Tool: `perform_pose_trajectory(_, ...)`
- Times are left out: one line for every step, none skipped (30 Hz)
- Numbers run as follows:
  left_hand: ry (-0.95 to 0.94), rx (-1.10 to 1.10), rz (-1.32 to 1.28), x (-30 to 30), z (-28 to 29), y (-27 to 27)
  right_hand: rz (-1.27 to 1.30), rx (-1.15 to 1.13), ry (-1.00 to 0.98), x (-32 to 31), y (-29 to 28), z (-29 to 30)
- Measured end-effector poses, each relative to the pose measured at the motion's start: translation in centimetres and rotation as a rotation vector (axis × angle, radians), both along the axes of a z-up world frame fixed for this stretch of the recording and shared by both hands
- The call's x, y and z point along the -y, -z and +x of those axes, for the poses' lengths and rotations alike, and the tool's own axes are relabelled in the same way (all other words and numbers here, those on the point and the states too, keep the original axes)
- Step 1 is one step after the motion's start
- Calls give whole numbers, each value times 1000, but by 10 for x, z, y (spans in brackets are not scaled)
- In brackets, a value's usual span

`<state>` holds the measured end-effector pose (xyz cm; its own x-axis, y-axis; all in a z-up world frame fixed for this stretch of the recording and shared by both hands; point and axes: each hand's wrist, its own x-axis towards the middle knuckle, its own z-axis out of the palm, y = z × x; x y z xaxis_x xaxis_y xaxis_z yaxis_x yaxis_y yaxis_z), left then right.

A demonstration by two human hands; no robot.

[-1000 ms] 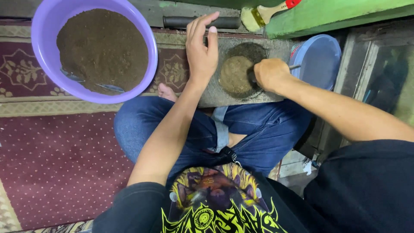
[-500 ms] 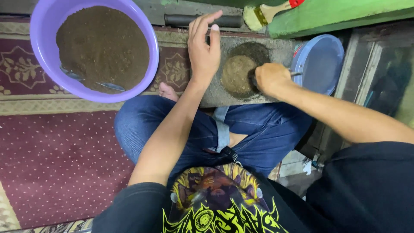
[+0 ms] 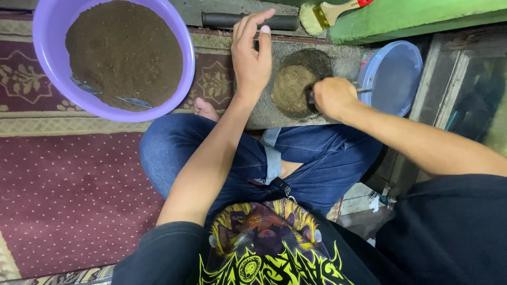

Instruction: The person sits on the floor, uses a spoon to stir and grind brown powder in a stone mortar, and occasionally uses a brush to clean the edges.

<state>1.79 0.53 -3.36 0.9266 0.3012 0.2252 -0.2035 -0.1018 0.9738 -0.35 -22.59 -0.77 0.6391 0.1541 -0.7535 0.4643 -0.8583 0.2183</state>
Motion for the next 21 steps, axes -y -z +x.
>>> perform_pose_trajectory(-1,-2,-2,0,0,1,-2,-2,-1,6,-1,-1)
perform_pose_trajectory(0,6,-2,0,0,1,124,65,-321,12,-2,-3)
perform_pose_trajectory(0,14,-3,1,0,1,251,136,-639,19,-3,-5)
perform_pose_trajectory(0,18,-2,1,0,0,251,139,-640,16,-5,-3)
perform_pose_trajectory(3,16,1,1,0,-1,243,139,-586,14,-7,-2)
perform_pose_trajectory(2,10,7,1,-2,-1,240,134,-535,11,-7,-1)
perform_pose_trajectory(-2,8,9,-1,0,0,244,132,-538,3,-1,2)
perform_pose_trajectory(-11,16,9,0,0,1,97,56,-184,-4,4,0)
perform_pose_trajectory(-20,24,8,0,0,2,-50,-16,171,-11,9,-2)
perform_pose_trajectory(-23,29,9,0,1,2,-49,-11,168,-11,7,-1)
perform_pose_trajectory(-18,15,-1,0,2,2,-42,15,203,-12,6,-1)
perform_pose_trajectory(-11,-7,-14,0,-1,2,-39,33,240,-12,4,-4)
perform_pose_trajectory(-10,-10,-14,-1,-1,2,-39,30,241,-4,7,-11)
perform_pose_trajectory(-9,-7,-14,0,0,2,71,100,-78,5,10,-17)
perform_pose_trajectory(-7,-4,-15,1,0,2,180,170,-396,15,12,-23)
perform_pose_trajectory(-5,-5,-17,2,-1,1,178,168,-394,18,10,-22)
perform_pose_trajectory(-6,2,-6,2,-3,1,213,199,-496,21,7,-21)
perform_pose_trajectory(-11,19,10,0,0,0,249,239,-602,22,6,-15)
perform_pose_trajectory(-13,26,12,0,3,1,249,246,-605,20,10,-10)
perform_pose_trajectory(-10,12,17,0,2,3,216,158,-401,19,15,-8)
perform_pose_trajectory(-6,-1,22,1,0,5,182,72,-196,18,19,-7)
